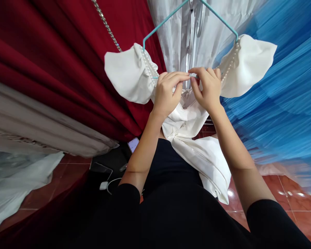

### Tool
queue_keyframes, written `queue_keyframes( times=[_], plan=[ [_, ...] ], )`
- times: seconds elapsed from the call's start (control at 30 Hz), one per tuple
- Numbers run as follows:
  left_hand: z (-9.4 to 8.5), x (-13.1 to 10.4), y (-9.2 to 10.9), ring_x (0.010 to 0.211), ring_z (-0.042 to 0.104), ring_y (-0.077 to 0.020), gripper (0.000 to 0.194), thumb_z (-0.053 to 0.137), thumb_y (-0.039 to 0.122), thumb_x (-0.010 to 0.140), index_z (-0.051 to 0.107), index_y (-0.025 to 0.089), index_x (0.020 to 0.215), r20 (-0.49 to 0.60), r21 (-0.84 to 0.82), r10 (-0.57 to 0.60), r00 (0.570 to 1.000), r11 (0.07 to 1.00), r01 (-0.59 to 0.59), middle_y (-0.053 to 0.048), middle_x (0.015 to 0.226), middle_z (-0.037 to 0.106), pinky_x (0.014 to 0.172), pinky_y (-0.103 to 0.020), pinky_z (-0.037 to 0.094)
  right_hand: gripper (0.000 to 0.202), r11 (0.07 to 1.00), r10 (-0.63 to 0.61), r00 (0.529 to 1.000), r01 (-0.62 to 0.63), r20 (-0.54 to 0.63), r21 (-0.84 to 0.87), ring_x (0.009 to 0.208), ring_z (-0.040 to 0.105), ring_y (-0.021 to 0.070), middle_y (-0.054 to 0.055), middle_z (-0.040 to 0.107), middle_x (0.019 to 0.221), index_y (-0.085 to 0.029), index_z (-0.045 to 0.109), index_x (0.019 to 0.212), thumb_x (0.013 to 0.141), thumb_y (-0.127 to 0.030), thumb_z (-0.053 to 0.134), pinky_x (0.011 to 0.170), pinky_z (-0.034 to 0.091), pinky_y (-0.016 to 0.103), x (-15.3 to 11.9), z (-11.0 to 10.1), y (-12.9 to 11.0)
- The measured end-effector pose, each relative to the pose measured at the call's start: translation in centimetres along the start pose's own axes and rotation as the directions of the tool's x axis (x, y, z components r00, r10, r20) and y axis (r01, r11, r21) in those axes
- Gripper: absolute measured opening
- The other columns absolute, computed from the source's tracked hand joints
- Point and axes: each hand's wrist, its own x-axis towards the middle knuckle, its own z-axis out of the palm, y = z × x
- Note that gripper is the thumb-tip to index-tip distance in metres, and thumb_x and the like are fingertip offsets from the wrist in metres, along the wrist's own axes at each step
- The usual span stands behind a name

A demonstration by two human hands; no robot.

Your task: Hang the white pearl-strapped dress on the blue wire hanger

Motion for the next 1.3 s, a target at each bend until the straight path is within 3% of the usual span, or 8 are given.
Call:
queue_keyframes(
  times=[0.2,0.3,0.43,0.5,0.67,0.83,1.03,1.3],
  plan=[
    [-3.6,0.9,-1.6,0.147,0.041,-0.0285,0.027,0.073,0.03,0.094,0.067,0.03,0.12,-0.463,0.265,0.101,0.88,0.964,0.029,-0.004,0.149,0.054,0.131,-0.048,0.027,0.043,0.995,0.013,1.0,-0.013,-0.008,0.099,0.092,0.06,0.0261,0.006,0.064,0.089,-0.026,0.064,0.105,0.109,-0.053,0.03,0.099,0.044,0.05,0.2,-0.4,-0.1],
    [-5.1,1.5,-4.6,0.142,0.043,-0.0255,0.049,0.083,0.027,0.087,0.06,0.027,0.13,-0.42,0.238,0.032,0.907,0.968,0.076,-0.002,0.141,0.058,0.13,-0.044,0.026,0.04,0.993,0.011,1.0,-0.011,-0.006,0.119,0.094,0.06,0.0259,0.005,0.063,0.087,-0.026,0.064,0.104,0.107,-0.056,0.036,0.1,0.044,0.051,0.1,-0.4,0.1],
    [-6.3,1.7,-7.8,0.121,0.059,-0.0171,0.009,0.055,0.027,0.108,0.057,0.023,0.116,-0.286,0.061,-0.139,0.948,0.985,0.163,0.001,0.118,0.067,0.114,-0.037,0.043,0.04,0.995,0.015,0.999,-0.011,-0.038,0.099,0.09,0.059,0.0246,0.004,0.06,0.079,-0.026,0.064,0.098,0.106,-0.057,0.04,0.1,0.043,0.049,0.0,-0.8,0.7],
    [-7.0,1.9,-8.6,0.115,0.063,-0.018,0.014,0.049,0.03,0.11,0.06,0.021,0.108,-0.307,0.029,-0.148,0.94,0.986,0.165,0.0,0.111,0.068,0.108,-0.038,0.046,0.04,0.995,0.012,0.999,-0.008,-0.044,0.101,0.089,0.058,0.0243,0.004,0.06,0.079,-0.026,0.064,0.096,0.106,-0.057,0.041,0.1,0.042,0.049,0.0,-1.1,0.8],
    [-9.0,2.8,-10.8,0.091,0.069,-0.0183,0.042,0.039,0.056,0.107,0.061,0.023,0.092,-0.449,-0.141,-0.252,0.857,0.967,0.211,-0.002,0.092,0.07,0.082,-0.042,0.057,0.033,0.995,-0.019,0.999,0.023,-0.044,0.093,0.085,0.057,0.0223,0.003,0.06,0.078,-0.025,0.062,0.096,0.106,-0.05,0.044,0.095,0.041,0.047,0.1,-1.3,0.5],
    [-8.5,1.9,-13.5,0.098,0.073,-0.0226,0.07,0.025,0.083,0.096,0.057,0.02,0.101,-0.528,-0.274,-0.422,0.737,0.906,0.322,-0.004,0.094,0.07,0.083,-0.045,0.055,0.024,0.996,-0.021,0.999,0.024,-0.032,0.087,0.084,0.057,0.0219,0.001,0.06,0.077,-0.024,0.059,0.094,0.105,-0.044,0.05,0.094,0.04,0.046,0.3,-1.2,0.4],
    [-7.5,-1.0,-11.4,0.101,0.074,-0.0253,0.071,0.033,0.087,0.093,0.056,0.02,0.096,-0.759,-0.095,-0.317,0.568,0.918,0.385,-0.009,0.097,0.07,0.09,-0.046,0.053,0.019,0.998,0.003,1.0,-0.003,0.003,0.07,0.086,0.057,0.0228,0.002,0.061,0.079,-0.025,0.061,0.097,0.104,-0.04,0.051,0.092,0.039,0.044,0.4,-1.2,0.3],
    [-6.7,-5.9,-8.2,0.098,0.071,-0.0269,0.007,0.058,0.027,0.09,0.06,0.022,0.094,-0.755,-0.002,-0.269,0.598,0.912,0.409,-0.008,0.096,0.072,0.095,-0.045,0.056,0.025,0.99,0.044,0.998,-0.048,0.038,0.131,0.088,0.058,0.024,0.003,0.063,0.081,-0.027,0.061,0.098,0.105,-0.048,0.051,0.095,0.041,0.046,0.5,-1.5,-0.4]
  ],
)
